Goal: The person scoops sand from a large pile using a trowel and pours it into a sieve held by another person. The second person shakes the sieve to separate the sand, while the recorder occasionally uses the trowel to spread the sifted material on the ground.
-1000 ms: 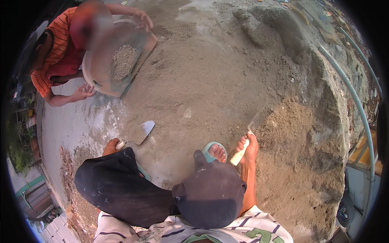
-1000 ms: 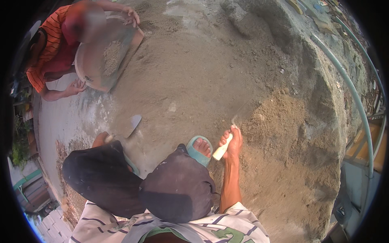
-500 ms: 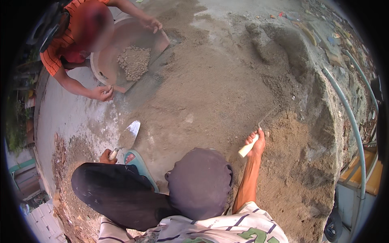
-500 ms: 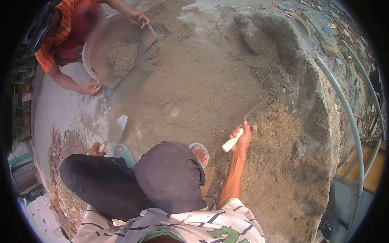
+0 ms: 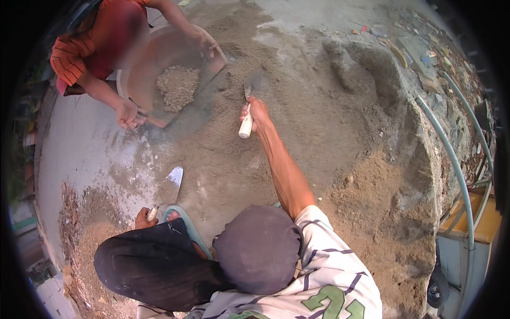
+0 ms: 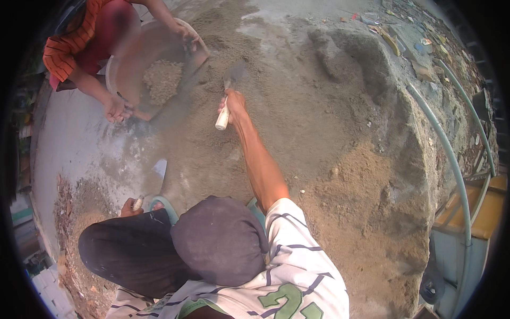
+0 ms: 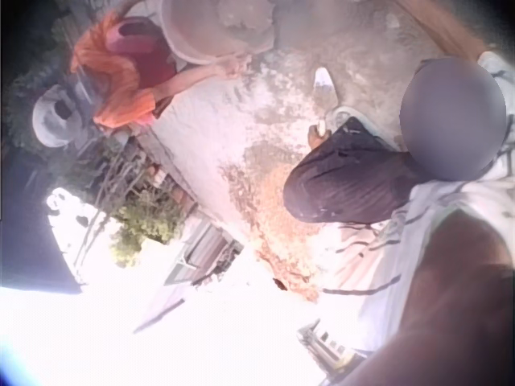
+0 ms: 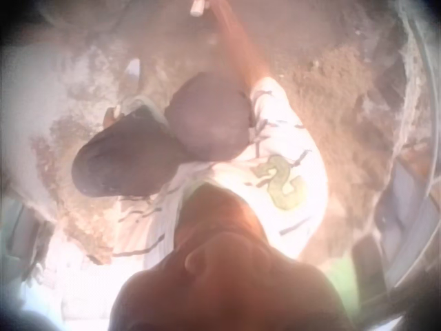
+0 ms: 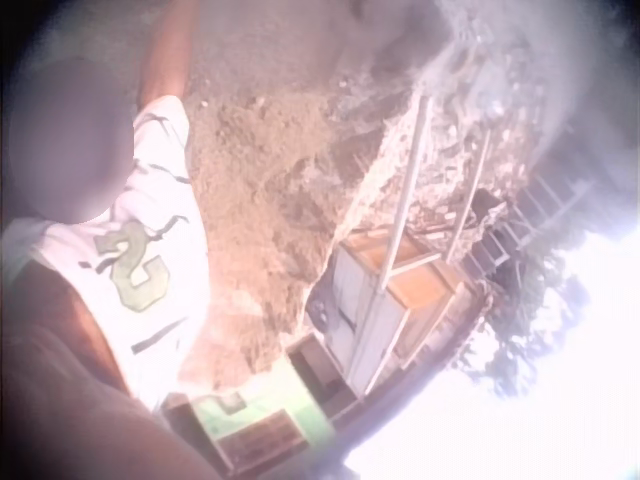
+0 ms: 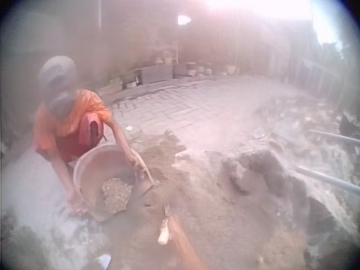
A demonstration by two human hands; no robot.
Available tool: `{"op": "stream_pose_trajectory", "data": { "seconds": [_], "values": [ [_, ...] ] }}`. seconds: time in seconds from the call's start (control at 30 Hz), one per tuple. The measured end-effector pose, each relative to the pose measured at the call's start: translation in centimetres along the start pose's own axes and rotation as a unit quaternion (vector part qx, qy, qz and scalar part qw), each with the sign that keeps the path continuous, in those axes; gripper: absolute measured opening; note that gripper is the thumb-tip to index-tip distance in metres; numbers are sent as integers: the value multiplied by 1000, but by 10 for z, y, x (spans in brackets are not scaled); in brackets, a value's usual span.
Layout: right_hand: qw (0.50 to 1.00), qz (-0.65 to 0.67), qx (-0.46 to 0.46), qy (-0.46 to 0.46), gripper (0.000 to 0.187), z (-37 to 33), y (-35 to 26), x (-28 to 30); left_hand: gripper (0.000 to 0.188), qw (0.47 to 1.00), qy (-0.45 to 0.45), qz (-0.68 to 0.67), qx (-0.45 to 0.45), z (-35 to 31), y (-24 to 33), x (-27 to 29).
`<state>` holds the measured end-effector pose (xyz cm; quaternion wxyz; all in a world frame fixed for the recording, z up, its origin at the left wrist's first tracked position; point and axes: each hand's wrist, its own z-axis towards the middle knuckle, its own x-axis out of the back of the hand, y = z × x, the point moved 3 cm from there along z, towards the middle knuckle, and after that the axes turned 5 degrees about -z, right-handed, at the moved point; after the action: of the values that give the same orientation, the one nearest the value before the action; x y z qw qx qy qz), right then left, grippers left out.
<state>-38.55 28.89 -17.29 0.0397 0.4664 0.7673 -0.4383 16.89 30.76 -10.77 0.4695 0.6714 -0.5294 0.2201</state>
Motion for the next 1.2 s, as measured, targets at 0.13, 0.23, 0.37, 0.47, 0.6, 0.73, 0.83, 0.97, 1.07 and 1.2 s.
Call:
{"op": "stream_pose_trajectory", "data": {
  "seconds": [0.13, 0.23, 0.37, 0.47, 0.6, 0.73, 0.83, 0.97, 1.07, 1.2],
  "values": [
    [971, -215, 97, -29, 19, -53, -41, 16, 35, 1000, 9, -26, -11, 16, -47, -11],
    [961, -239, 137, 21, 20, -121, -14, 77, 34, 1000, 0, -31, 2, 13, -33, -10],
    [992, -91, 2, 89, 17, -255, 52, 160, 32, 998, -15, -56, 10, 26, -26, -16],
    [986, -24, -87, 138, 20, -329, 79, 214, 30, 998, -28, -58, 8, 30, -18, -16],
    [962, 40, 10, 269, 22, -354, 68, 294, 29, 998, -31, -63, 10, 23, -22, -3],
    [906, 114, 185, 364, 22, -353, 60, 296, 27, 998, -38, -51, 6, 12, -17, 17],
    [933, 82, 146, 318, 22, -329, 71, 236, 26, 998, -38, -54, 7, 10, -13, 27],
    [996, -41, -48, 63, 23, -292, 116, 156, 24, 997, -45, -63, 8, 7, -12, 28],
    [991, 20, -66, 112, 22, -303, 113, 190, 23, 996, -62, -68, 3, 12, 1, 21],
    [948, 88, 60, 300, 22, -353, 91, 298, 22, 996, -56, -66, 1, 5, -1, 38]
  ]
}}
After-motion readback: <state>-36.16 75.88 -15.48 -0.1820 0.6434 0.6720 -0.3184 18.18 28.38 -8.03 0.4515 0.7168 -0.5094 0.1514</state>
